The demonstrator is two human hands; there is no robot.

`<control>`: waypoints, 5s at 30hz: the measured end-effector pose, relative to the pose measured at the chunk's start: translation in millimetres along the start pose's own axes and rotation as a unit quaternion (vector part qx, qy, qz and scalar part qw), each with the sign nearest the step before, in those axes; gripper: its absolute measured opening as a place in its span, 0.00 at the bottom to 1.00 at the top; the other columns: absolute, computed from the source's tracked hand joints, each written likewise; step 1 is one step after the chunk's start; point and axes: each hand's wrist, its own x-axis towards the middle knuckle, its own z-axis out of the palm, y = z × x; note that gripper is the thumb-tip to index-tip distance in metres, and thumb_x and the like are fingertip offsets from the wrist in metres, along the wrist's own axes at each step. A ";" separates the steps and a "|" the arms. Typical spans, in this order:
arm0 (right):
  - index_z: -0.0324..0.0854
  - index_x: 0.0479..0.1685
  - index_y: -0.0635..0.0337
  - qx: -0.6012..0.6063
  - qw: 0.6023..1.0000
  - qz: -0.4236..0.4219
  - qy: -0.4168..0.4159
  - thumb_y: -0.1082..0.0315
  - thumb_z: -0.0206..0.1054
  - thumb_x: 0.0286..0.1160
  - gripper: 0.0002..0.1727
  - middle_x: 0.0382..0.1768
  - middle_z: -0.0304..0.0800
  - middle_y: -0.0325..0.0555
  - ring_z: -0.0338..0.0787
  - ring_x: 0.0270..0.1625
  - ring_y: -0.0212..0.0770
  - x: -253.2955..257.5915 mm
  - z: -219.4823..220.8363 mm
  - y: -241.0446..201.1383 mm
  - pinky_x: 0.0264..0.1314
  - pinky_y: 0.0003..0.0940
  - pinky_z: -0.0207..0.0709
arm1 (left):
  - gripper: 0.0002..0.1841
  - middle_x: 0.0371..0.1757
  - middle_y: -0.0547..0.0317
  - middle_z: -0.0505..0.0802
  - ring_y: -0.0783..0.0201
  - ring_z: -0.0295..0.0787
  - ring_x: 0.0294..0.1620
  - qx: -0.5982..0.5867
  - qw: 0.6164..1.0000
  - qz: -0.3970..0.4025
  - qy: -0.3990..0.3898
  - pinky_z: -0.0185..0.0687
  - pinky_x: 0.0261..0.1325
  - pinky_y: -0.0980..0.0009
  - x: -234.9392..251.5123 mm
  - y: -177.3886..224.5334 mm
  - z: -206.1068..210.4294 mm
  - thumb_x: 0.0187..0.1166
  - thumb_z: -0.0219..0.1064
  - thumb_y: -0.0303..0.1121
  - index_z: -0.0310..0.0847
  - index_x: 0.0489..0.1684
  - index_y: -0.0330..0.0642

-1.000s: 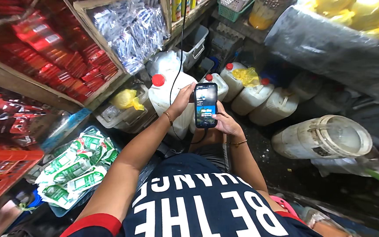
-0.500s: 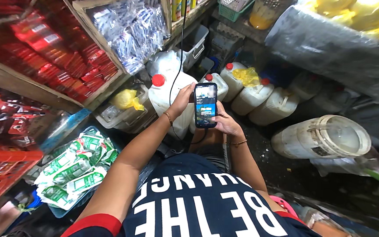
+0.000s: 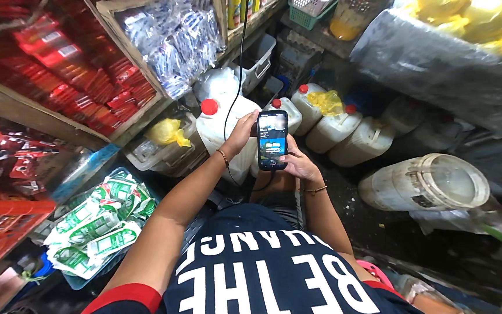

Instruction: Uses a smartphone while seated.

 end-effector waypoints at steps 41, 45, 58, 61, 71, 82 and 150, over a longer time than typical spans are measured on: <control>0.49 0.90 0.35 -0.012 1.000 -0.002 0.006 0.74 0.63 0.70 0.45 0.71 0.79 0.43 0.85 0.68 0.43 -2.6 -0.2 1.9 0.66 0.47 0.84 | 0.29 0.49 0.53 0.92 0.67 0.91 0.48 0.004 1.000 0.000 -0.003 0.87 0.57 0.66 -1.3 -1.5 0.9 0.96 0.35 0.47 0.77 0.66 0.34; 0.49 0.90 0.37 -0.011 1.000 -0.007 -0.004 0.75 0.62 0.71 0.44 0.73 0.78 0.44 0.85 0.69 0.45 -2.4 -1.5 3.3 0.68 0.49 0.83 | 0.28 0.49 0.53 0.93 0.66 0.92 0.49 -0.004 1.000 0.001 -0.006 0.88 0.59 0.65 -2.1 -0.4 1.1 0.96 0.35 0.46 0.78 0.65 0.34; 0.55 0.88 0.36 -0.005 0.999 0.026 0.032 0.51 0.59 0.86 0.32 0.71 0.82 0.44 0.86 0.68 0.44 -3.0 4.0 -1.0 0.67 0.46 0.84 | 0.29 0.50 0.52 0.93 0.65 0.92 0.49 -0.001 1.000 0.003 -0.007 0.88 0.58 0.64 -0.7 -3.1 0.6 0.96 0.35 0.47 0.78 0.66 0.34; 0.53 0.88 0.36 -0.012 0.999 0.012 0.034 0.64 0.66 0.77 0.39 0.71 0.81 0.43 0.86 0.67 0.44 -3.0 2.3 1.2 0.67 0.47 0.84 | 0.29 0.50 0.52 0.93 0.64 0.93 0.49 -0.002 1.000 0.004 -0.008 0.89 0.58 0.64 -0.8 -3.1 0.7 0.96 0.35 0.47 0.77 0.67 0.34; 0.50 0.90 0.37 -0.022 0.999 0.007 0.039 0.77 0.58 0.72 0.43 0.73 0.79 0.44 0.86 0.68 0.44 -3.0 1.8 2.3 0.67 0.48 0.83 | 0.29 0.50 0.51 0.92 0.64 0.92 0.48 -0.005 1.000 -0.002 -0.009 0.88 0.57 0.64 -0.1 -2.8 0.6 0.96 0.35 0.47 0.77 0.66 0.34; 0.50 0.90 0.37 -0.023 0.999 0.016 0.032 0.76 0.58 0.73 0.42 0.73 0.79 0.44 0.86 0.67 0.45 -2.7 1.2 1.2 0.67 0.49 0.84 | 0.29 0.50 0.51 0.92 0.65 0.92 0.48 0.005 1.000 0.001 -0.009 0.88 0.57 0.64 -0.7 -2.8 -0.4 0.96 0.35 0.47 0.77 0.67 0.34; 0.49 0.90 0.36 -0.013 1.000 -0.002 0.025 0.76 0.66 0.69 0.47 0.75 0.77 0.44 0.85 0.69 0.46 -3.6 3.0 2.5 0.67 0.49 0.84 | 0.28 0.49 0.52 0.93 0.65 0.92 0.48 -0.007 1.000 0.009 -0.008 0.89 0.57 0.65 -2.6 -3.5 0.7 0.97 0.35 0.45 0.77 0.66 0.34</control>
